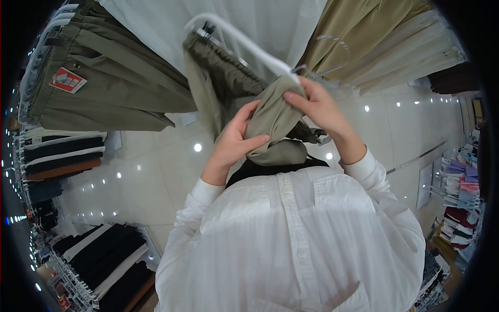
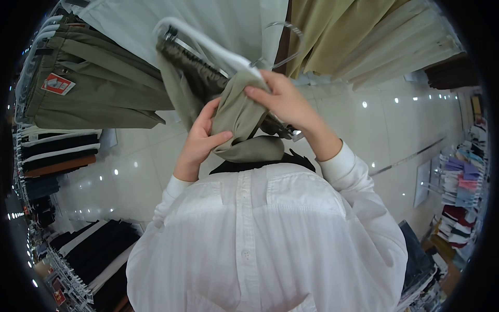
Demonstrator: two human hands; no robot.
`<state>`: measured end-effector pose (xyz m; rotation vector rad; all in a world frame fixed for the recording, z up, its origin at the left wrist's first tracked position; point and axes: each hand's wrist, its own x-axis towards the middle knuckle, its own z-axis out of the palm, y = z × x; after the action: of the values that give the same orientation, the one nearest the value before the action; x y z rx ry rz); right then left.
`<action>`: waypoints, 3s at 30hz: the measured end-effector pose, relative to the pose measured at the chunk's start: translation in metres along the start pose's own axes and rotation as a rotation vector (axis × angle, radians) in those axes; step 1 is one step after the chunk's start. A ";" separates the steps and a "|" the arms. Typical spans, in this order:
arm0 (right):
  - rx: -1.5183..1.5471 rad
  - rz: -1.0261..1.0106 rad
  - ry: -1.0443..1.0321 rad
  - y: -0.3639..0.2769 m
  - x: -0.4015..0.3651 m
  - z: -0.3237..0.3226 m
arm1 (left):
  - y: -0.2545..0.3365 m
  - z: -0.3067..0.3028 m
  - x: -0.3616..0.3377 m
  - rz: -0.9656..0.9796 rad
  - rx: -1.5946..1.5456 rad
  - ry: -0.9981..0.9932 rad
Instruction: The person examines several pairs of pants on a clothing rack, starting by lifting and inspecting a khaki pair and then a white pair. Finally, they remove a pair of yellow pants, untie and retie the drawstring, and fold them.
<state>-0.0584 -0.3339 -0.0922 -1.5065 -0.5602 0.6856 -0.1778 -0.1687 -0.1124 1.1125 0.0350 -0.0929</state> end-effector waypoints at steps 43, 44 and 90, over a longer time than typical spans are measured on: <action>-0.145 0.061 0.353 -0.021 -0.056 -0.070 | 0.027 -0.166 -0.076 0.360 0.797 1.026; -0.178 0.022 0.363 -0.022 -0.058 -0.070 | 0.031 -0.157 -0.079 0.360 0.798 0.999; -0.536 0.017 0.304 0.111 -0.092 -0.148 | 0.227 -0.081 -0.073 0.573 1.159 1.040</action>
<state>-0.0240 -0.5094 -0.1962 -2.0725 -0.5193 0.3143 -0.2284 0.0079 0.0604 2.1662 0.6523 1.1177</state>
